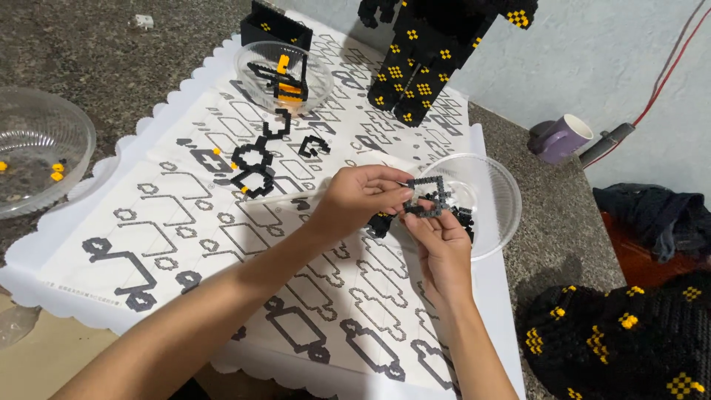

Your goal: Assembling a 3D puzzle using small interlocking plastic pieces

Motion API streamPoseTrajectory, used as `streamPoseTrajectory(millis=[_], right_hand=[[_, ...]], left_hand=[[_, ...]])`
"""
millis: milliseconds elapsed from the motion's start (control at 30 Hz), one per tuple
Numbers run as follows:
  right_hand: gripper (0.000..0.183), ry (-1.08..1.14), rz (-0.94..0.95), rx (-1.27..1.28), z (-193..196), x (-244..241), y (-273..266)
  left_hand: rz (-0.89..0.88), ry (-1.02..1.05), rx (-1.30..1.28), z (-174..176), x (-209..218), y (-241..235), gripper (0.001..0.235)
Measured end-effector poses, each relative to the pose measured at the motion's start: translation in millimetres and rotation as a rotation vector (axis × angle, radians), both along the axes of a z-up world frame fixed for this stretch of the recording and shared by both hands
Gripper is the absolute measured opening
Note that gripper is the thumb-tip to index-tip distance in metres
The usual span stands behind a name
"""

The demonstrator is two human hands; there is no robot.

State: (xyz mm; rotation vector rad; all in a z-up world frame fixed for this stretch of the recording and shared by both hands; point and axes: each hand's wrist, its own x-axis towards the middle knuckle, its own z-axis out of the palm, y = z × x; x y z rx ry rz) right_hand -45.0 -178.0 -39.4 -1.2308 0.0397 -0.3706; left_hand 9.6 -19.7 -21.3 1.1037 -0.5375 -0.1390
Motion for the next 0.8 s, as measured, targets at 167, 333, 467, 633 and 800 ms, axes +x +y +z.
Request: streamPoseTrajectory(millis=[167, 333, 467, 633, 800], right_hand=[[0.027, 0.013, 0.022, 0.028, 0.1, -1.4, 0.4], [0.027, 0.021, 0.040, 0.040, -2.5, 1.8, -3.0], [0.028, 0.038, 0.060, 0.047, 1.5, 0.9, -0.5], [0.029, 0.055, 0.073, 0.063, -5.6, 5.7, -5.2], [0.029, 0.057, 0.068, 0.047, -2.7, 3.7, -4.0]], left_hand=[[-0.007, 0.011, -0.006, 3.7, -3.9, 0.7, 0.038], [-0.003, 0.036, -0.035, 1.7, -3.3, -0.8, 0.039], [0.005, 0.041, -0.023, 4.2, -3.9, 0.2, 0.038], [0.011, 0.024, 0.004, 3.3, -2.5, 0.8, 0.035], [0.026, 0.023, 0.017, 9.2, -7.0, 3.5, 0.034]])
